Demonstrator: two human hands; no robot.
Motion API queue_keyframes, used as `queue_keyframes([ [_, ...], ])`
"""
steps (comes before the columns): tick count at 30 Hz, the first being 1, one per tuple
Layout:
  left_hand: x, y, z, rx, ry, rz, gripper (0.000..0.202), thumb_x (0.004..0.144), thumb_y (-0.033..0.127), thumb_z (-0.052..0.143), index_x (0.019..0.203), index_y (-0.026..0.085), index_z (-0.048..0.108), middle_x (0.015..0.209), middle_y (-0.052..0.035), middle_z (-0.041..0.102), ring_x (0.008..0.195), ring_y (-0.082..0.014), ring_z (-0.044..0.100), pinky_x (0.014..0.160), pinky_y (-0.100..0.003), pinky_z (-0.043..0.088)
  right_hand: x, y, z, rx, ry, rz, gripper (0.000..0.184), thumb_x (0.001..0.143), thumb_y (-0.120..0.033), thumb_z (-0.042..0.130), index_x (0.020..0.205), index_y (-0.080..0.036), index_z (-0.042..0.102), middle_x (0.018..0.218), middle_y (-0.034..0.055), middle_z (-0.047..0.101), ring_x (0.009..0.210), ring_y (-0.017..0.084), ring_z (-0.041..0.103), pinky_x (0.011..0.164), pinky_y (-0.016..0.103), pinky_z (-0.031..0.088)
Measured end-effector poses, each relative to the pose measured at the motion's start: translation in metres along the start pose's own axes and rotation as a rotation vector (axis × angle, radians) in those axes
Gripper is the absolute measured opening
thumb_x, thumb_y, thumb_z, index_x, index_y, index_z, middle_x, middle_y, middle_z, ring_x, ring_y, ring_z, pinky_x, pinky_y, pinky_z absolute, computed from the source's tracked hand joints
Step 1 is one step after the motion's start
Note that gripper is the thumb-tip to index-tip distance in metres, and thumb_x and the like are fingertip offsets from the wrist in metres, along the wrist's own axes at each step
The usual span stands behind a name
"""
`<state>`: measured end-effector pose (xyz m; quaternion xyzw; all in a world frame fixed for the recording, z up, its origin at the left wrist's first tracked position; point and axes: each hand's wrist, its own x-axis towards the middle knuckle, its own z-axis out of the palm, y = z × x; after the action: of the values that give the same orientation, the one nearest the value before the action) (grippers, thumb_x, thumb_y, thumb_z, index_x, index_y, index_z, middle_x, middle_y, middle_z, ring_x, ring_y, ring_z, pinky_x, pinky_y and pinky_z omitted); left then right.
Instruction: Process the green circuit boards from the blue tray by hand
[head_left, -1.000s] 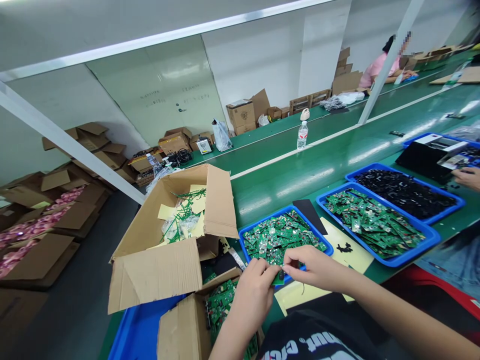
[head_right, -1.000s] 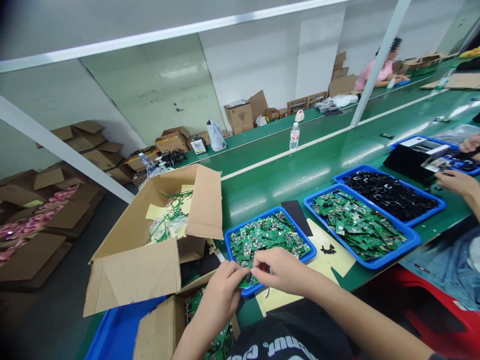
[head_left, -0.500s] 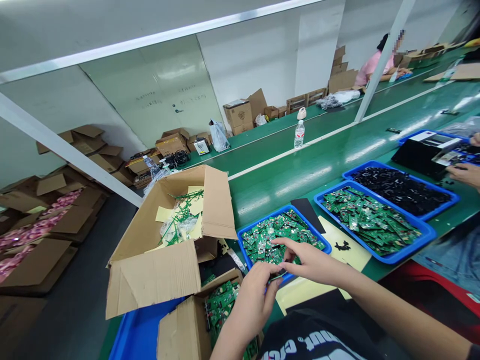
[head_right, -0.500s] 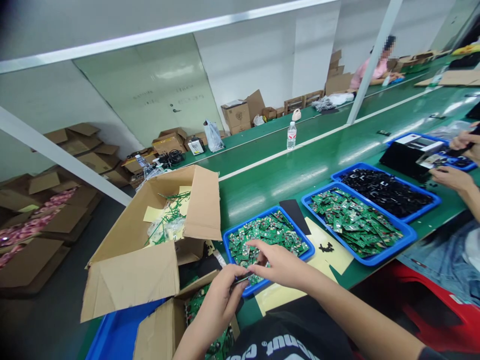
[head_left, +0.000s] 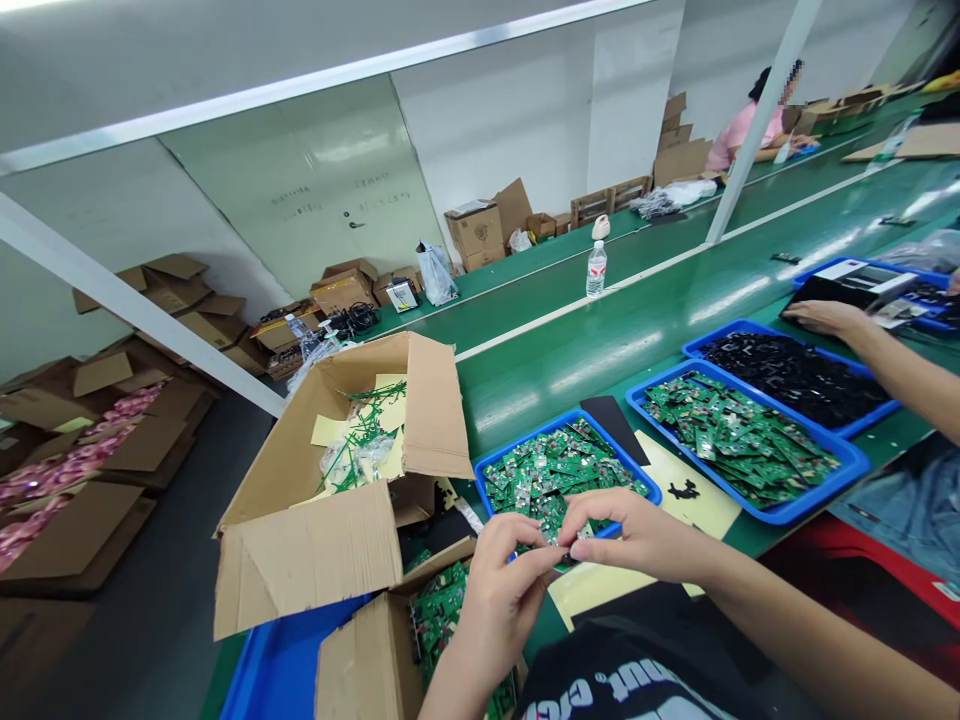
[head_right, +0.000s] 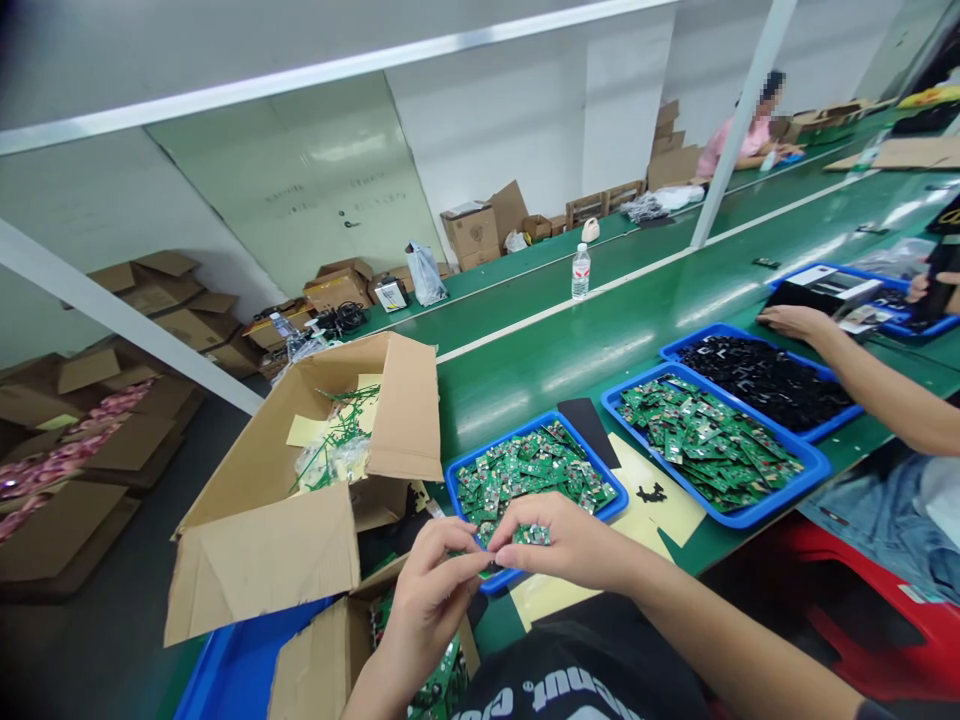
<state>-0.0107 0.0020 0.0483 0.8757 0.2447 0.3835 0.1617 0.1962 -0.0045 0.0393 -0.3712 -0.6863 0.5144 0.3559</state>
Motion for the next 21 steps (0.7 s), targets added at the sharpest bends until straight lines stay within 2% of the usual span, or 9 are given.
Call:
queue_keyframes([
  [6,-0.0009,0.0007,-0.0023,-0.073,0.134,-0.032,0.012,0.085,0.011,0.056,0.090,0.020,0.062,0.079,-0.0028,0.062,0.085,-0.0158,0.059,0.076,-0.030,0.053,0.0009,0.0027,0.0022,0.083,0.012,0.096,0.025,0.080,-0.040,0.065,0.081,-0.016,0.070,0.077,0.0046,0.068,0.072,0.015,0.061,0.067,0.027,0.049],
  [9,-0.0001,0.0016,-0.0034,-0.159,0.145,-0.047,0.013,0.086,0.012,0.055,0.092,0.021,0.064,0.081,-0.0027,0.062,0.086,-0.0151,0.060,0.078,-0.029,0.054,0.0028,0.0037,0.0046,0.217,-0.009,0.155,0.030,0.075,-0.044,0.068,0.080,-0.014,0.070,0.070,0.0033,0.065,0.064,0.013,0.057,0.059,0.024,0.045],
  [14,-0.0031,-0.0010,-0.0038,-0.229,0.111,-0.074,0.021,0.086,0.008,0.053,0.097,0.023,0.065,0.090,-0.0024,0.063,0.091,-0.0130,0.062,0.093,-0.033,0.051,0.0052,0.0048,0.0069,0.483,-0.039,0.242,0.036,0.070,-0.046,0.074,0.080,-0.012,0.063,0.068,0.0015,0.062,0.065,0.011,0.056,0.062,0.023,0.044],
  [18,-0.0042,-0.0017,-0.0059,-0.202,0.091,-0.081,0.021,0.086,0.009,0.053,0.095,0.023,0.066,0.088,-0.0034,0.063,0.091,-0.0148,0.062,0.090,-0.035,0.053,0.0041,0.0034,0.0044,0.451,0.002,0.184,0.035,0.073,-0.037,0.073,0.096,-0.014,0.059,0.070,-0.0012,0.059,0.064,0.009,0.054,0.059,0.020,0.042],
  [21,-0.0025,0.0008,-0.0073,-0.192,0.079,-0.066,0.021,0.087,0.010,0.051,0.094,0.023,0.066,0.089,-0.0044,0.063,0.091,-0.0156,0.062,0.087,-0.035,0.054,0.0032,-0.0001,0.0013,0.355,-0.012,0.140,0.023,0.076,-0.033,0.068,0.088,-0.014,0.064,0.076,0.0024,0.063,0.068,0.011,0.057,0.064,0.022,0.045],
])
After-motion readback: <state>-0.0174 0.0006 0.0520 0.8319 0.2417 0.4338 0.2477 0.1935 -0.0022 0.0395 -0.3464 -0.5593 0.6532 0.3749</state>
